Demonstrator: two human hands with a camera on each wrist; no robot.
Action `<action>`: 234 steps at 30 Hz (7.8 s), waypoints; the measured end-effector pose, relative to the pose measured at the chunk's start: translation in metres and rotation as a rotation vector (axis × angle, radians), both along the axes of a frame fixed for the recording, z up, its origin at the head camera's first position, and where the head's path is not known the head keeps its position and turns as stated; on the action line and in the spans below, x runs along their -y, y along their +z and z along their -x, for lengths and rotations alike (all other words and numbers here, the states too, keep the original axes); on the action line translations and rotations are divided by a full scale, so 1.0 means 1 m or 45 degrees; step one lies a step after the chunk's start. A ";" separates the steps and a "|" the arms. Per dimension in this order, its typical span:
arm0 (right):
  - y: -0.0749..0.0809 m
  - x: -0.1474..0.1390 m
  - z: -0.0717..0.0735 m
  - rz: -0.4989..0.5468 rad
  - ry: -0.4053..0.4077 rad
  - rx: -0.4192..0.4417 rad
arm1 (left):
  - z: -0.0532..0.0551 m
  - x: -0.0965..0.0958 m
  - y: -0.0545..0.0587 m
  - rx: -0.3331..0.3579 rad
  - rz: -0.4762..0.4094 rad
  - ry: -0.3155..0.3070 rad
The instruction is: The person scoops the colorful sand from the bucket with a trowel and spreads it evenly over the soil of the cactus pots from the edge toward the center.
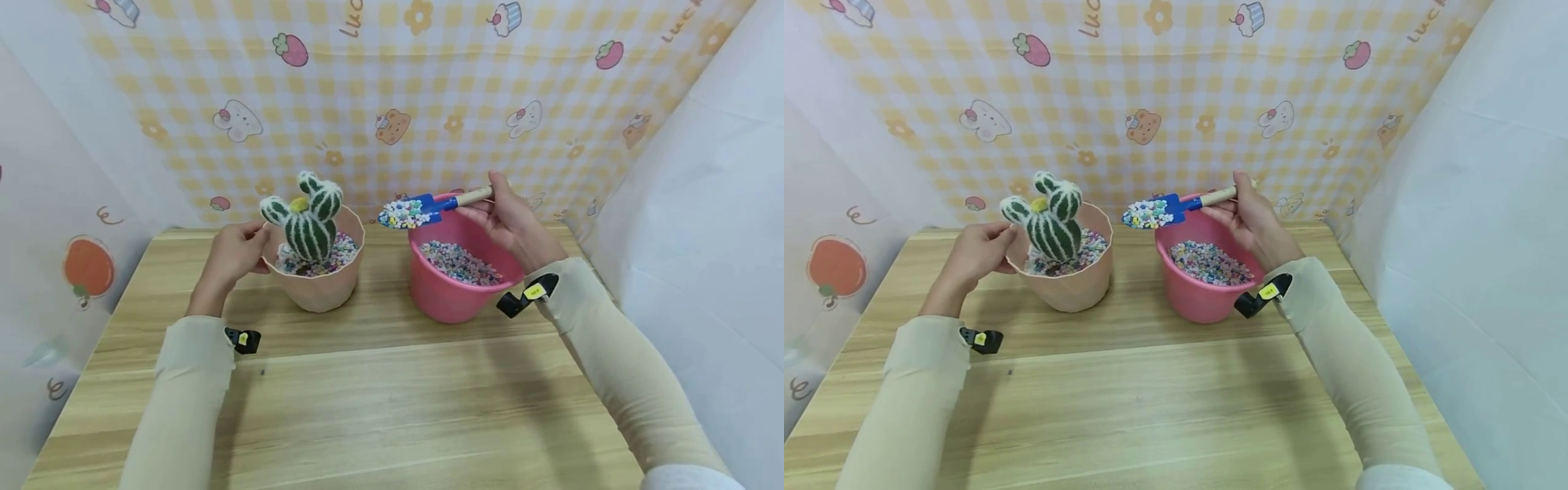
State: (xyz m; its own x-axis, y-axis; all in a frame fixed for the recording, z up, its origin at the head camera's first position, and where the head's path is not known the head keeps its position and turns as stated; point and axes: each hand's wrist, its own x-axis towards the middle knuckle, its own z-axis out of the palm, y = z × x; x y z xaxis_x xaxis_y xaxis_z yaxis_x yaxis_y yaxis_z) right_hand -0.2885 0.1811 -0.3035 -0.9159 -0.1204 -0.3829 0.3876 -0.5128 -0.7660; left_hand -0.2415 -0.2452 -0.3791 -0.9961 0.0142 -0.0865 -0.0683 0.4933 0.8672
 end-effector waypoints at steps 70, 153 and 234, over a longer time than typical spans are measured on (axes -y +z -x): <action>-0.009 0.041 -0.004 0.016 0.066 0.029 | 0.001 0.001 0.012 0.144 0.023 -0.015; -0.019 0.069 -0.005 -0.178 0.108 0.026 | -0.020 -0.027 0.009 0.314 -0.436 0.082; -0.009 0.101 -0.011 -0.467 0.087 0.037 | -0.027 -0.032 0.010 0.325 -0.281 -0.080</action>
State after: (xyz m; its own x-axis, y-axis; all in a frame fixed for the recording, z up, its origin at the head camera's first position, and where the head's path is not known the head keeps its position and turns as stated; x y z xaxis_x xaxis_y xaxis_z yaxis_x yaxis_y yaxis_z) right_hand -0.2774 0.0801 -0.3127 -0.8985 -0.0307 -0.4378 0.4359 -0.1784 -0.8821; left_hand -0.2145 -0.2136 -0.3692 -0.9393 0.1213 -0.3210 -0.2722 0.3061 0.9123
